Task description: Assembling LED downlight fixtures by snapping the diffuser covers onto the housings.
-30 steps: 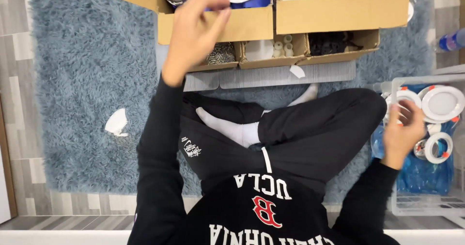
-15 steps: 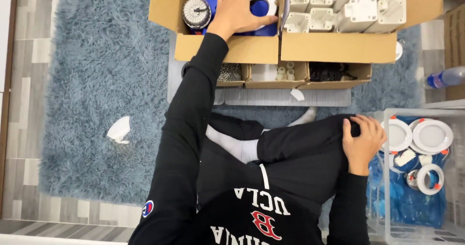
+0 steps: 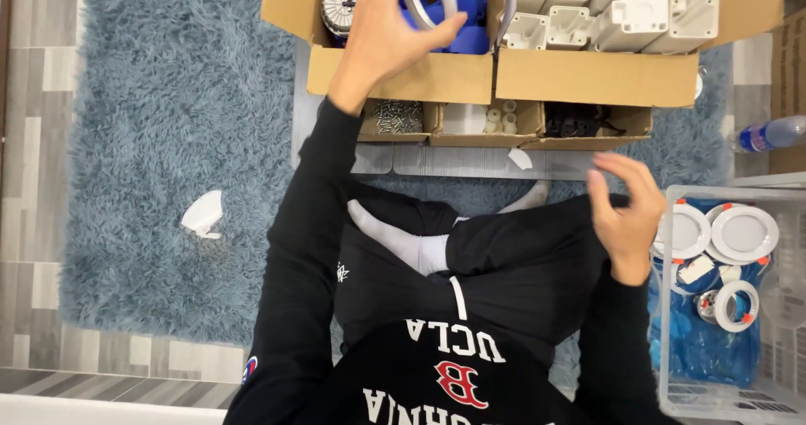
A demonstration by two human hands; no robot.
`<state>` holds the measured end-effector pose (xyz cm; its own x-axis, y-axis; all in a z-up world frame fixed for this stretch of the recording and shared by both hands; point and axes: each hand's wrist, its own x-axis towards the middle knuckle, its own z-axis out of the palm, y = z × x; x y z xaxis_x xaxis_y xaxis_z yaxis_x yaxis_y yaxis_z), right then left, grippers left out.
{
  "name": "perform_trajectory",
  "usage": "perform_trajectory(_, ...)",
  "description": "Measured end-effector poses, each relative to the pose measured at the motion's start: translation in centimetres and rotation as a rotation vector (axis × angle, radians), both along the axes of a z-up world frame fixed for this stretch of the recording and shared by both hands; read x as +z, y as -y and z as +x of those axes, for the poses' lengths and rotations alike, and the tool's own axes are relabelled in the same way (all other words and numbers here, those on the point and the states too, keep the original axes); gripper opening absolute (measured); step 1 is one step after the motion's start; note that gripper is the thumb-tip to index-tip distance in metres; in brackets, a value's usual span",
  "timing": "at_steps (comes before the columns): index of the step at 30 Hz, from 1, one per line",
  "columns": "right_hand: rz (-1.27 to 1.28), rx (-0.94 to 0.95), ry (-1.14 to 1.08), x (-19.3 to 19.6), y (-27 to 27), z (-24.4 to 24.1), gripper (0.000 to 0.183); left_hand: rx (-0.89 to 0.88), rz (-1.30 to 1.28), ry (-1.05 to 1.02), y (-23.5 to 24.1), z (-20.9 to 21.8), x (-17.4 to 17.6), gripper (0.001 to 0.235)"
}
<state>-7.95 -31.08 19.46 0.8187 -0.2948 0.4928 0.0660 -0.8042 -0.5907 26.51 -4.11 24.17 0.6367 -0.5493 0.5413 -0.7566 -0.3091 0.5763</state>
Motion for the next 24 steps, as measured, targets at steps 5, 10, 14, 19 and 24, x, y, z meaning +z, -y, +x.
perform_trajectory(5, 0.012, 0.420, -0.199, 6.8, -4.3, 7.3, 0.031, -0.054, -0.213, -0.147, -4.3, -4.8, 1.7, 0.089)
perform_trajectory(10, -0.181, 0.526, -0.896, 7.6, -7.4, 13.9, 0.071, -0.145, -0.468, -0.318, -6.5, -8.5, 3.4, 0.078)
perform_trajectory(14, -0.177, 0.443, -1.053, 7.5, -9.1, 16.5, 0.071, -0.133, -0.493, -0.322, -7.4, -9.9, 2.4, 0.076)
perform_trajectory(19, -0.240, 0.502, -1.197, 6.4, -9.7, 18.6, 0.069, 0.013, -0.311, -0.342, -7.8, -11.2, 2.0, 0.073)
perform_trajectory(24, -0.222, 0.491, -1.238, 7.2, -10.1, 18.8, 0.078, 0.051, -0.249, -0.350, -7.9, -11.5, 1.8, 0.072)
